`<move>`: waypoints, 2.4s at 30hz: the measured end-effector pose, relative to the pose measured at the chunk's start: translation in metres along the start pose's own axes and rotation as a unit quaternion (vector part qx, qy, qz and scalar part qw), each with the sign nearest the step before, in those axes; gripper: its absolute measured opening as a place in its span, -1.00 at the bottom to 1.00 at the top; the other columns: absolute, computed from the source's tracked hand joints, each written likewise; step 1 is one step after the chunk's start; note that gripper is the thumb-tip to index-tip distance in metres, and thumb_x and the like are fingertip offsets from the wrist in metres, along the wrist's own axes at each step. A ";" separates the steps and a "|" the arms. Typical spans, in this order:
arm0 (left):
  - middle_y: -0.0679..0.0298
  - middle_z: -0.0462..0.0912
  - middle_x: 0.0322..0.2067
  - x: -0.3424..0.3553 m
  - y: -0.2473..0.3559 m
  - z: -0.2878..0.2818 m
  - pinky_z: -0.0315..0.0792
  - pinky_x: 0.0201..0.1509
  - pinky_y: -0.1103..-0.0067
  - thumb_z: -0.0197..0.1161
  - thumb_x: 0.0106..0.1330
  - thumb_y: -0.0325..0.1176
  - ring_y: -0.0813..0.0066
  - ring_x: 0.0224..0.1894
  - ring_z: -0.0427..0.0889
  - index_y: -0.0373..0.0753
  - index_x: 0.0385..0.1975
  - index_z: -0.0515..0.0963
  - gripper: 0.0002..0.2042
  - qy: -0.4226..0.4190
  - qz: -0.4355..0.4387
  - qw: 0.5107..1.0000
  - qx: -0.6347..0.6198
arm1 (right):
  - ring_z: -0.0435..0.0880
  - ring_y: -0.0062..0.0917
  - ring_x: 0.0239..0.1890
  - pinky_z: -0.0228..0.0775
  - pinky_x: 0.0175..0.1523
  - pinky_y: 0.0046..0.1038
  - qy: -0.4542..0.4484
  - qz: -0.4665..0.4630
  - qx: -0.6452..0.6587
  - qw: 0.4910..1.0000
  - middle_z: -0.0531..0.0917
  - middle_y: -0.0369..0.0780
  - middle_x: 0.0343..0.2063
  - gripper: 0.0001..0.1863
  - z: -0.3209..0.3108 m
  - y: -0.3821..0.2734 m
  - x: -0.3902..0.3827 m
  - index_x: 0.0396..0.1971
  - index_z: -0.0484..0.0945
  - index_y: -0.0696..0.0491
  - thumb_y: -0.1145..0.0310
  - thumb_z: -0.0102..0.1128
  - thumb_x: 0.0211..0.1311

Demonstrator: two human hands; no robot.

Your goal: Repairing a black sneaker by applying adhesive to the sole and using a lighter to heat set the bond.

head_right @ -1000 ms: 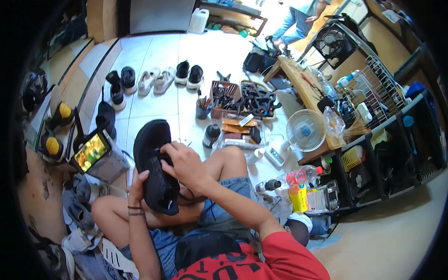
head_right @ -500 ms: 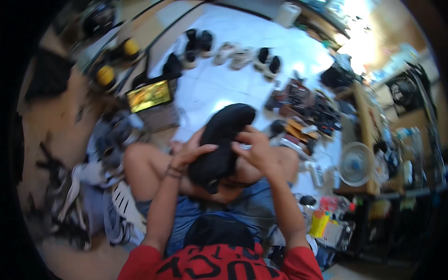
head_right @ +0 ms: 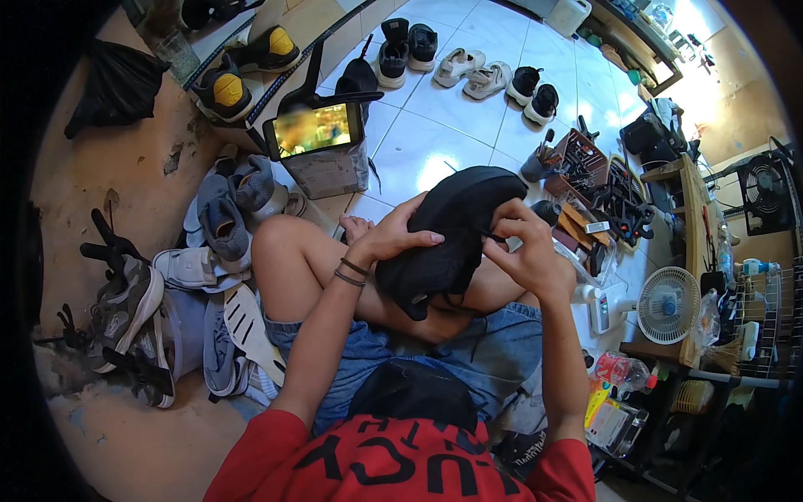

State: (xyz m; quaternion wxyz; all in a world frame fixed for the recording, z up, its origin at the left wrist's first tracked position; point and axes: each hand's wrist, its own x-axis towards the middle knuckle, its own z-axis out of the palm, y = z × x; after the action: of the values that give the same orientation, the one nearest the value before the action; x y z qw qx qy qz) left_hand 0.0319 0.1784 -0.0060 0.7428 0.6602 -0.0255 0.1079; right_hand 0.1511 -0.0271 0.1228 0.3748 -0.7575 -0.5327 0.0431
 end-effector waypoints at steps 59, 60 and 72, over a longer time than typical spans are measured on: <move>0.10 0.59 0.04 -0.007 0.031 -0.001 0.47 0.18 0.53 0.47 0.17 -0.34 0.42 0.04 0.59 -0.38 0.24 0.32 -0.34 0.010 -0.040 0.999 -0.020 | 0.07 -0.71 -0.73 0.06 -0.57 -0.63 0.388 0.149 0.394 0.820 0.16 -0.46 -0.74 -0.53 -0.087 0.025 -0.063 -0.49 0.41 -0.02 -0.09 -0.03 0.49; 0.10 0.59 0.04 -0.007 0.031 -0.003 0.47 0.18 0.53 0.47 0.17 -0.34 0.42 0.04 0.59 -0.38 0.24 0.32 -0.34 0.009 -0.042 0.999 -0.020 | 0.08 -0.72 -0.71 0.07 -0.55 -0.59 0.274 0.125 0.538 0.787 0.10 -0.45 -0.74 -0.49 -0.087 0.024 -0.068 -0.50 0.37 -0.01 -0.13 -0.11 0.50; 0.13 0.55 0.08 -0.019 0.033 -0.019 0.45 0.18 0.53 0.30 0.20 -0.27 0.43 0.07 0.56 -0.38 0.28 0.31 -0.35 0.040 -0.081 0.990 -0.112 | 0.20 -0.81 -0.61 -0.07 -0.53 -0.60 0.403 0.150 0.044 0.902 0.32 -0.47 -0.69 -0.51 -0.167 0.038 -0.089 -0.59 0.55 0.13 0.08 0.12 0.48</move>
State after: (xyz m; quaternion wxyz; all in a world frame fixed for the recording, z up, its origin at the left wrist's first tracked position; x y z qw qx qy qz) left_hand 0.0049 0.1982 0.0199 0.8188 0.5680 0.0458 0.0700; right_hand 0.2198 -0.1950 0.1895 0.5796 -0.7639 -0.2142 -0.1863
